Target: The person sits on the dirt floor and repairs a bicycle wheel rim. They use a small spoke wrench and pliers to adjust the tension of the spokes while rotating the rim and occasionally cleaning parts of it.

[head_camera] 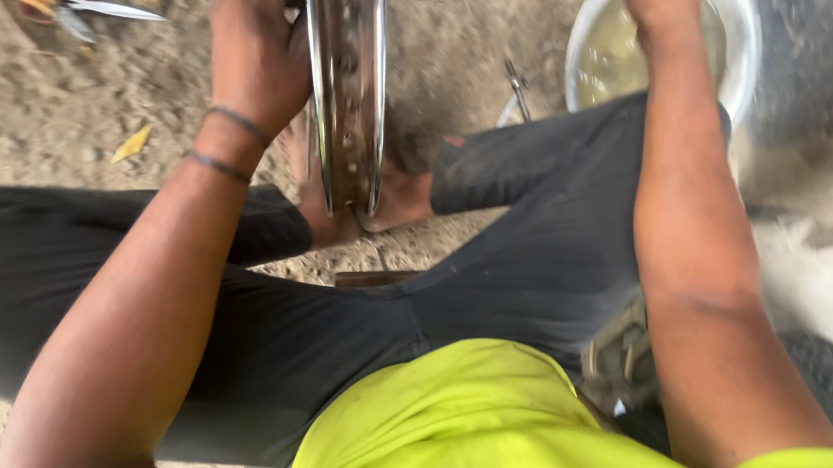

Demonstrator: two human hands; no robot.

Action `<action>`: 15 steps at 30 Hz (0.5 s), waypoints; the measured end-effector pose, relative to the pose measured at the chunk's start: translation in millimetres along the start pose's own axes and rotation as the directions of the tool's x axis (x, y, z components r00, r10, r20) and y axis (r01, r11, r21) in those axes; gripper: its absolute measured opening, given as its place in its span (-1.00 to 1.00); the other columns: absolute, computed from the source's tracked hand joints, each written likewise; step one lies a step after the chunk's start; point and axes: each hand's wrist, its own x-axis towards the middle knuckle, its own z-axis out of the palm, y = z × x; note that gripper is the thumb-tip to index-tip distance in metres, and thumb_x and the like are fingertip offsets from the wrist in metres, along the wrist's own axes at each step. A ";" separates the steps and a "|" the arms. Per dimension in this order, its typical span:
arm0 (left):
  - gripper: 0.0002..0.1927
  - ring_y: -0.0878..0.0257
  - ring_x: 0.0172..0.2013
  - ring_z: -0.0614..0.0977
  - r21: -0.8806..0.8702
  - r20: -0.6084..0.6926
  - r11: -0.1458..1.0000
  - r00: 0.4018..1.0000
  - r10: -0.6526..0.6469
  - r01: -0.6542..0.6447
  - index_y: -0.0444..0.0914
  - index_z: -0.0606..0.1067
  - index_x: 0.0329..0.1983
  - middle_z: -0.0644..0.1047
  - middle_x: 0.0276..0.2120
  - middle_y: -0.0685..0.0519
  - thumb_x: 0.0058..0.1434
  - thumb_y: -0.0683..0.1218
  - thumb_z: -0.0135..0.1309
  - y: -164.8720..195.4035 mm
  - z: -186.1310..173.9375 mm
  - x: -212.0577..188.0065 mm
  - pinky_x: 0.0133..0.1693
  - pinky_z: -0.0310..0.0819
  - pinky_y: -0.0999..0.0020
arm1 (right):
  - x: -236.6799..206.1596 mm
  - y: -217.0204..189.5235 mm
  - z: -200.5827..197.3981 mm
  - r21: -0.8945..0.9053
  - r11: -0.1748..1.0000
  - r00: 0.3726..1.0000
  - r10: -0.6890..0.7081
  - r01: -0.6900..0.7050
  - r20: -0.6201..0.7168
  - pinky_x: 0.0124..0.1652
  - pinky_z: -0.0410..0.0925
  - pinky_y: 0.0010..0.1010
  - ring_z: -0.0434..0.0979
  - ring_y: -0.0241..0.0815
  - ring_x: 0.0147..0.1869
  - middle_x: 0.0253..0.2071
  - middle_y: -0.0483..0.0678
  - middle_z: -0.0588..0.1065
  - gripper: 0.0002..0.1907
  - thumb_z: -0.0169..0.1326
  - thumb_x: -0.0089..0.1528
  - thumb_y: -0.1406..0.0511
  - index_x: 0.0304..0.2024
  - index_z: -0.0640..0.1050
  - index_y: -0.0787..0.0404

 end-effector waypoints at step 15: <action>-0.61 0.07 -0.22 0.55 0.148 -0.266 0.989 0.962 0.055 -0.015 -0.24 0.52 -0.31 0.52 -0.32 0.00 0.63 0.05 0.03 20.8 -10.9 9.2 -0.15 0.41 0.14 | -94.4 -179.1 171.6 0.270 0.939 0.919 -0.285 0.211 0.272 -0.38 0.38 -0.53 0.54 -0.45 -0.40 -0.40 -0.18 0.54 -0.67 0.14 0.45 0.07 -0.09 0.53 0.21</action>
